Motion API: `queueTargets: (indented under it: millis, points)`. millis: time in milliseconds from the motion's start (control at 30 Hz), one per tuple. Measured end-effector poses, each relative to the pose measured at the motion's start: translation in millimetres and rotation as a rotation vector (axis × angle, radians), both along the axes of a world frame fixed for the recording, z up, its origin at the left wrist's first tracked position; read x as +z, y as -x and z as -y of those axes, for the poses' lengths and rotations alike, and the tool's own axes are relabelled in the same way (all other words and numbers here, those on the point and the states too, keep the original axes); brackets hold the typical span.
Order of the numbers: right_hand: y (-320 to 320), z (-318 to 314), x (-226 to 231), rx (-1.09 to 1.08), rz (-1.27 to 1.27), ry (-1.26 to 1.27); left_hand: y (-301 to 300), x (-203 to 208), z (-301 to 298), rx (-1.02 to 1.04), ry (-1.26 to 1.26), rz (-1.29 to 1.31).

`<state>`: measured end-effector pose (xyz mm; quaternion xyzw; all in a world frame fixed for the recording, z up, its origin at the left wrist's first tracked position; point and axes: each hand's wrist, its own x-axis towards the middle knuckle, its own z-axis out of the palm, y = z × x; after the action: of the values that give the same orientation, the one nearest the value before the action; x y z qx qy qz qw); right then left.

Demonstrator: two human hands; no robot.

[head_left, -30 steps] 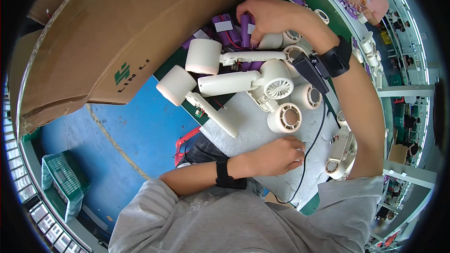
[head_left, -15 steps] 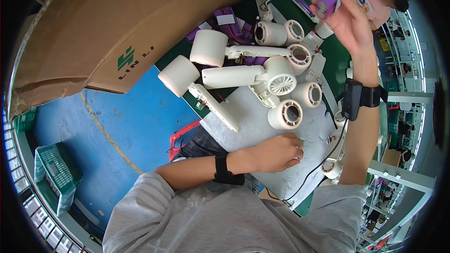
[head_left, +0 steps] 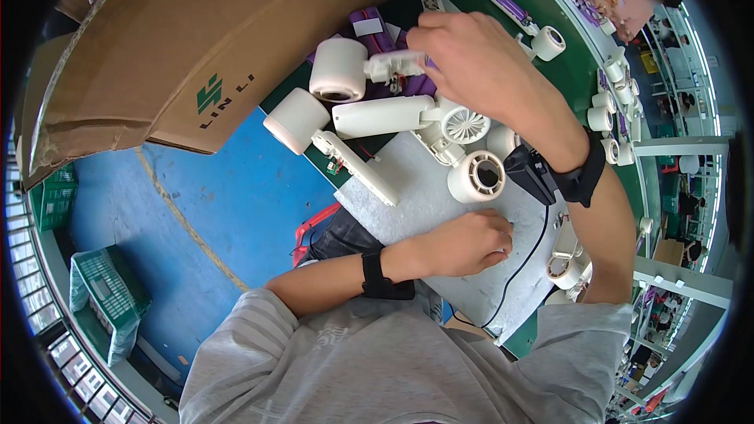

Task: Manually assemble various components of portable handheld fans, including batteries, circuit boards, and housing units.

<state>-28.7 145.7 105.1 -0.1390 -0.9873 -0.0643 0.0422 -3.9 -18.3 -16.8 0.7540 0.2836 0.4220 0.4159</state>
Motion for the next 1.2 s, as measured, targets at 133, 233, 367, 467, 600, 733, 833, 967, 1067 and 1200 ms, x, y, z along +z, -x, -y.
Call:
queueTargets:
  millis: [133, 233, 367, 467, 600, 733, 833, 967, 1067, 1200]
  points:
    - [-22.0, 2.8, 15.7, -0.059, -0.157, -0.131, -3.5, 1.9, -3.3, -0.031, -0.001, 0.008]
    - [-59.8, 19.3, 39.4, -0.228, -0.370, -0.039, 1.8, 4.5, -3.6, -0.029, 0.023, 0.022]
    - [-143.5, 76.8, 59.4, -0.802, -0.378, 0.508, 4.9, 3.4, -2.4, 0.062, 0.010, 0.096]
    - [-197.7, 126.8, 25.3, -1.211, -0.563, 0.718, 0.7, 7.1, -4.3, 0.082, 0.162, 0.130]
    - [-229.0, 170.0, -33.5, -1.336, -0.545, 0.736, 0.3, 16.6, -6.0, 0.147, 0.229, 0.172]
    - [-205.3, 195.0, -49.5, -1.440, -0.566, 0.791, -3.4, 16.5, -7.1, 0.180, 0.222, 0.125]
    - [-209.0, 204.0, -44.1, -1.394, -0.501, 0.864, -6.7, 5.8, -4.7, 0.159, 0.202, 0.059]
    - [-235.3, 210.3, -36.2, -1.191, -1.117, 1.201, -1.8, 5.5, -4.8, 0.088, 0.158, -0.021]
    - [-239.6, 197.6, -41.7, -0.773, -1.548, 1.552, -1.6, 12.8, -6.1, 0.086, 0.152, -0.070]
    - [-242.0, 196.0, -47.9, -0.882, -1.510, 1.655, -3.3, 14.2, -5.6, 0.093, 0.157, -0.041]
